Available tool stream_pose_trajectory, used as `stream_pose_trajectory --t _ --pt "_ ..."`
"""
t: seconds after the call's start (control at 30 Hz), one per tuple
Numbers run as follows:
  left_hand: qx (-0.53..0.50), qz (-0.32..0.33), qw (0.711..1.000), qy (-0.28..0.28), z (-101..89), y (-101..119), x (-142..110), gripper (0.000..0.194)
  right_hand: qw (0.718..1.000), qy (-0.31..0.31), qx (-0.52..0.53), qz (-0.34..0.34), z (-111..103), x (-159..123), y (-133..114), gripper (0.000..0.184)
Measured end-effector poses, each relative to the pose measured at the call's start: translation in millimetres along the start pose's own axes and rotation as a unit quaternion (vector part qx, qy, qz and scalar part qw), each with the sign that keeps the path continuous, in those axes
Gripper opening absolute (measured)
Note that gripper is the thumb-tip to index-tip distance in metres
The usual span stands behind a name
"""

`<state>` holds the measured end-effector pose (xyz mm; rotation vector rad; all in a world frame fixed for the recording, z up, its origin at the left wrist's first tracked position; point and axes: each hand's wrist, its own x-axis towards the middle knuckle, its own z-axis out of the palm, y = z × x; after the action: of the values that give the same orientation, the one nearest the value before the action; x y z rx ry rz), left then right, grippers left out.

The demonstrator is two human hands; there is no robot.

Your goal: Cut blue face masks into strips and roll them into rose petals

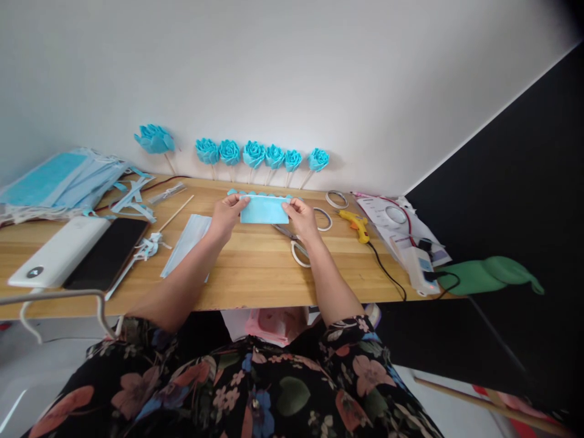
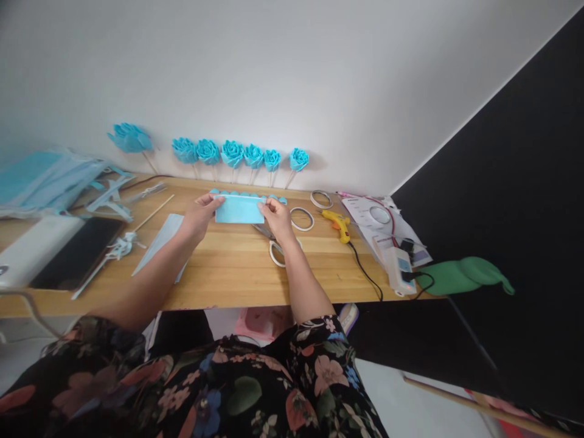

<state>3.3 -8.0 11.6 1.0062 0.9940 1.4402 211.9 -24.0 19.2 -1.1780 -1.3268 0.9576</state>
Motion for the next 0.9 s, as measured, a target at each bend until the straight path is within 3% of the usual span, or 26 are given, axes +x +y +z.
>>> stream_pose_trajectory --t 0.3,0.53,0.73,0.9 --pt "0.047 0.012 0.997 -0.061 -10.9 9.7 7.9 0.034 0.999 -0.027 0.016 0.014 -5.5 0.3 -4.5 0.043" --pt "-0.005 -0.003 0.992 -0.123 -11.9 14.6 6.9 0.032 0.997 -0.018 0.076 0.016 -9.6 2.5 -4.9 0.043" --pt "-0.022 0.008 0.994 -0.110 -8.6 17.1 5.1 0.010 0.996 -0.024 0.089 0.020 -10.3 2.4 -6.3 0.021" --pt "0.035 0.044 0.995 -0.086 -10.3 15.3 4.9 0.005 0.997 -0.040 0.060 0.012 -10.8 1.0 -7.7 0.028"
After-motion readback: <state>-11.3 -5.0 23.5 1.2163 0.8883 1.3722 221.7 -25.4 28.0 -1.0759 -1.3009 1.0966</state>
